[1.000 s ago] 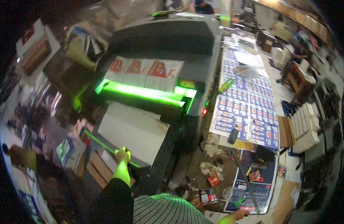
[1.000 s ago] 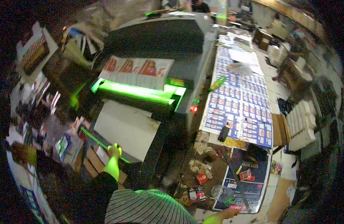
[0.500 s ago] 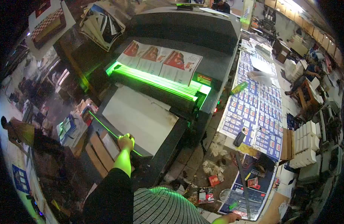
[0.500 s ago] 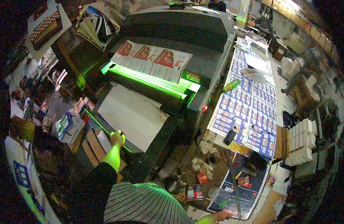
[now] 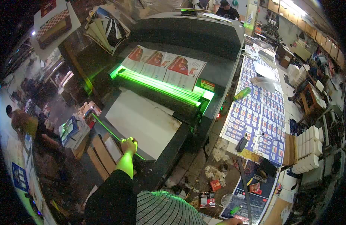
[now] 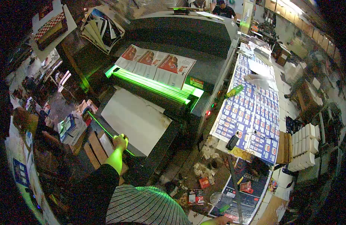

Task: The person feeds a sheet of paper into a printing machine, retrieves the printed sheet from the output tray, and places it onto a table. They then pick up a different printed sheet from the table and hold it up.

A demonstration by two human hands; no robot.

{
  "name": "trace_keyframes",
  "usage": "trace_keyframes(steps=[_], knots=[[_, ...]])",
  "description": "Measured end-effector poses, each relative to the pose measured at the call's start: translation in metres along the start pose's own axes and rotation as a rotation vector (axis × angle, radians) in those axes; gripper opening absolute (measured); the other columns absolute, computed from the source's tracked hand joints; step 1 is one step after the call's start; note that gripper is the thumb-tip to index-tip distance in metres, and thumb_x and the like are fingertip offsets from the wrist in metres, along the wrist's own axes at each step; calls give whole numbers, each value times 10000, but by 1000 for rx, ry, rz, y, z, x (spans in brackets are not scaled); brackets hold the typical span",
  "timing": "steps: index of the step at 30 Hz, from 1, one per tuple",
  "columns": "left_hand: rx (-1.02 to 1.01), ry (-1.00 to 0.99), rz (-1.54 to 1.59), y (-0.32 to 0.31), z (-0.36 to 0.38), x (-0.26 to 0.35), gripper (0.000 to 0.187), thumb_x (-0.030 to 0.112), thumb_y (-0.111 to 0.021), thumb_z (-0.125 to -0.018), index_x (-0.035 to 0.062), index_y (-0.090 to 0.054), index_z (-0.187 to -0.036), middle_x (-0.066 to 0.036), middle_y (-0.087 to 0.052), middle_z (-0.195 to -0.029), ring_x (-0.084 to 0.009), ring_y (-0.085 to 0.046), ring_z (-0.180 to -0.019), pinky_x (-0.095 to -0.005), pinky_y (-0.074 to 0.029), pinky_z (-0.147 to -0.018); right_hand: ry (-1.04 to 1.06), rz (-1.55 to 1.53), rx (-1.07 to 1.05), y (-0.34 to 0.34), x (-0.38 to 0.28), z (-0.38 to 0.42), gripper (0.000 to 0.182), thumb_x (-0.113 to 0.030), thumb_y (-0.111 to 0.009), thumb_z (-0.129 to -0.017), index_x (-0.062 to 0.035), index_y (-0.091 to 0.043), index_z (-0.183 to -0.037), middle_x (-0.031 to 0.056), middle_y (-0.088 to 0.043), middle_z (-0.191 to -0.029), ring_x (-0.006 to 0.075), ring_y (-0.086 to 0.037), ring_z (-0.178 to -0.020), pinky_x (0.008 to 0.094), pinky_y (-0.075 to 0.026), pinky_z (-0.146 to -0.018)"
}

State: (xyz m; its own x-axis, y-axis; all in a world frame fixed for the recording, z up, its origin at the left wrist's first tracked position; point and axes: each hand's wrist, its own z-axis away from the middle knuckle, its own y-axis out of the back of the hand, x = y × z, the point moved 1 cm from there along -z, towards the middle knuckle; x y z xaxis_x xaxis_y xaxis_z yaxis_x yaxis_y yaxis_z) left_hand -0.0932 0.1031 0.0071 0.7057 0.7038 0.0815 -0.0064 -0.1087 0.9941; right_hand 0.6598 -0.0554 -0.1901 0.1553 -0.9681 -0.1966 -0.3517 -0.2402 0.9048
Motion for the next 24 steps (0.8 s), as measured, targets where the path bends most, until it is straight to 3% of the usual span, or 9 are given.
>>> trace_keyframes(steps=[12, 17, 24], knots=[[-15, -1, 8, -4, -1, -3, 225, 329, -589, -836, 143, -685, -921, -111, -698, -967, -297, -616, -990, -407, -344, -1015, -21, 21, -11, 0, 7, 2, 302, -203, -472, -945, -51, -437, -1203, 108, -653, -707, 245, -682, -579, 383, -555, -460], [16, 82, 81, 9, 5, 8, 197, 303, -597, -826, 140, -700, -868, -113, -700, -923, -300, -614, -965, -411, -373, -969, -33, 44, -36, -1, 10, 2, 298, -206, -475, -943, -49, -439, -1194, 111, -654, -707, 248, -682, -579, 388, -554, -460], [43, 24, 58, 13, 7, 10, 198, 302, -600, -826, 146, -717, -863, -113, -703, -911, -306, -627, -932, -385, -376, -959, -51, 74, -69, -8, 13, -3, 294, -211, -479, -940, -47, -442, -1181, 115, -654, -707, 253, -682, -578, 396, -553, -459]])
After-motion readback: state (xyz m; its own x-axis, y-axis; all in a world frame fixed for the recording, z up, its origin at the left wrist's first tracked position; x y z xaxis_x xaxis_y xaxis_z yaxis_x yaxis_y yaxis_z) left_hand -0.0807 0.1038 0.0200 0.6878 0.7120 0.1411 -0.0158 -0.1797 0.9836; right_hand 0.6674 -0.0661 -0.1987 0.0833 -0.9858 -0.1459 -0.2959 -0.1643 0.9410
